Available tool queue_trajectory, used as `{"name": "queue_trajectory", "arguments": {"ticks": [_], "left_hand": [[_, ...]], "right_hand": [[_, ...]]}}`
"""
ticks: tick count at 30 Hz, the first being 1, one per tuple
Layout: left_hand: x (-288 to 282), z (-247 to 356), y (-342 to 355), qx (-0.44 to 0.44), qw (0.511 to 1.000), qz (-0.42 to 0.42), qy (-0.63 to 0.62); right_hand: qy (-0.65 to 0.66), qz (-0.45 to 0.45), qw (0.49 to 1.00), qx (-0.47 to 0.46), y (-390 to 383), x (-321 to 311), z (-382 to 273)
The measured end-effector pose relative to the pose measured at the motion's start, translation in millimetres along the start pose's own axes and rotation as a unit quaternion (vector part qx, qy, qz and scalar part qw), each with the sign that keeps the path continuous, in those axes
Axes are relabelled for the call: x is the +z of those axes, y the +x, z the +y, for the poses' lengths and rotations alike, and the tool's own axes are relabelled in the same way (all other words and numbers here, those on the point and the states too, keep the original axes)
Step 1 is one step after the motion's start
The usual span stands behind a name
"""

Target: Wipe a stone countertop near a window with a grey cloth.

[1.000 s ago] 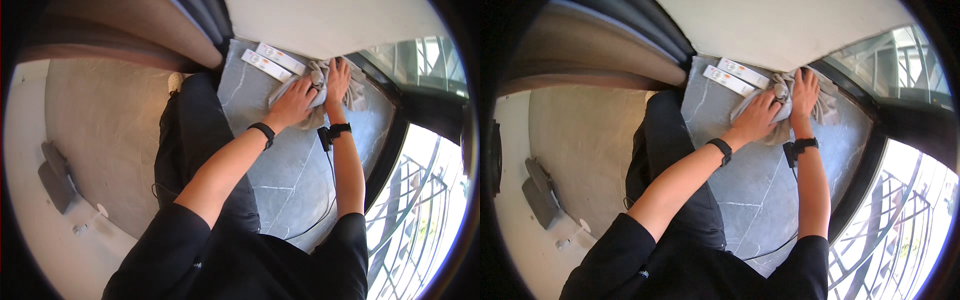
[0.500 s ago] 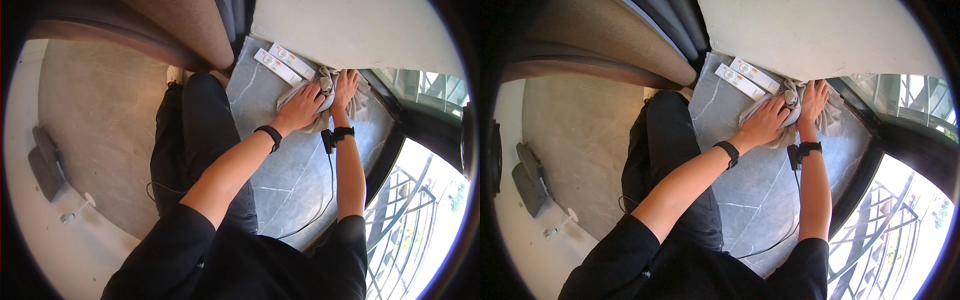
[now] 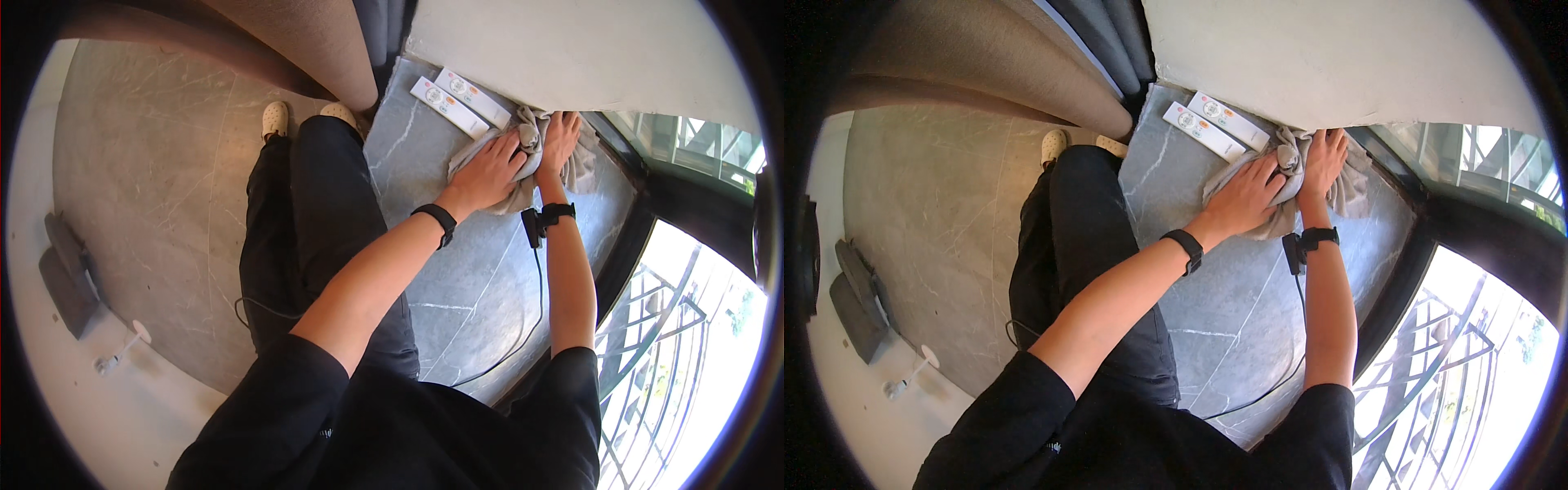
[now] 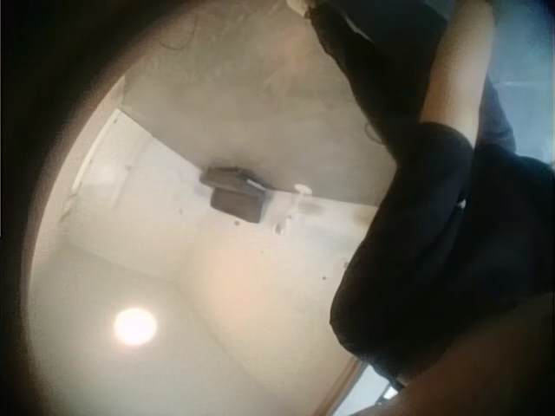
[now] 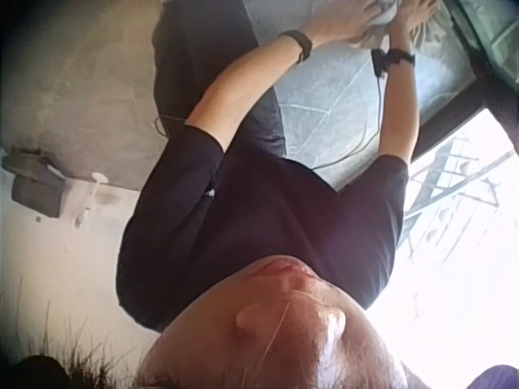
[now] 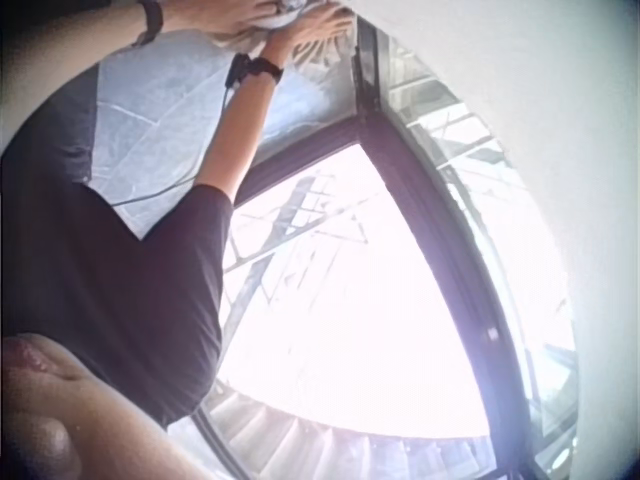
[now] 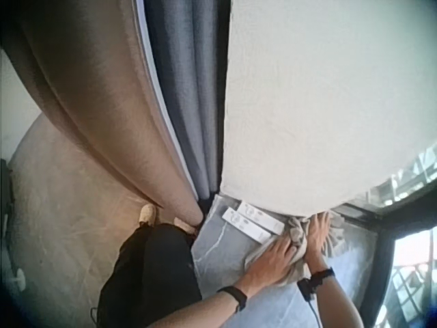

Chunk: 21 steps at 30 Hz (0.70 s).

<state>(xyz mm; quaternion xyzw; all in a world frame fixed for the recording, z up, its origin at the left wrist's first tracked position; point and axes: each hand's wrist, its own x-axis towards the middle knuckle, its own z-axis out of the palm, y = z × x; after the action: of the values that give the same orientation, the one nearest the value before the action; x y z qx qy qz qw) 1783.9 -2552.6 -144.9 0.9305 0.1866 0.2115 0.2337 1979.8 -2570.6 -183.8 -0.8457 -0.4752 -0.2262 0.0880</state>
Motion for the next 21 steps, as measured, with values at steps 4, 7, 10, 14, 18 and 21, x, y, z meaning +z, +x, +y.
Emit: {"name": "queue_trajectory", "arguments": {"ticks": [4, 7, 10, 14, 18, 21], "left_hand": [[-0.3, 0.2, -1.2, 0.0, 1.0, -0.011, 0.003], [-2.4, 1.3, -3.0, -0.012, 0.999, -0.027, 0.014], [-1.4, 2.7, -1.9, 0.0, 1.0, -0.007, 0.017], [-1.2, 2.5, -1.2, -0.002, 1.0, -0.011, 0.013], [-2.4, 1.7, -4.6, -0.002, 1.0, -0.018, 0.006], [-2.5, 1.4, -4.9, 0.002, 1.0, -0.018, 0.006]], "right_hand": [[0.017, -0.019, 1.0, 0.002, -1.5, -5.2, -2.4], [0.042, -0.025, 0.999, -0.005, 0.3, -14.4, -9.9], [0.031, -0.008, 0.999, -0.013, -0.5, -8.7, -2.1], [0.02, 0.008, 1.0, -0.022, -1.6, -1.2, 2.4], [0.02, 0.005, 1.0, -0.013, -1.9, -4.2, -4.2], [0.018, 0.002, 1.0, -0.002, -2.2, -5.6, -4.9]]}}
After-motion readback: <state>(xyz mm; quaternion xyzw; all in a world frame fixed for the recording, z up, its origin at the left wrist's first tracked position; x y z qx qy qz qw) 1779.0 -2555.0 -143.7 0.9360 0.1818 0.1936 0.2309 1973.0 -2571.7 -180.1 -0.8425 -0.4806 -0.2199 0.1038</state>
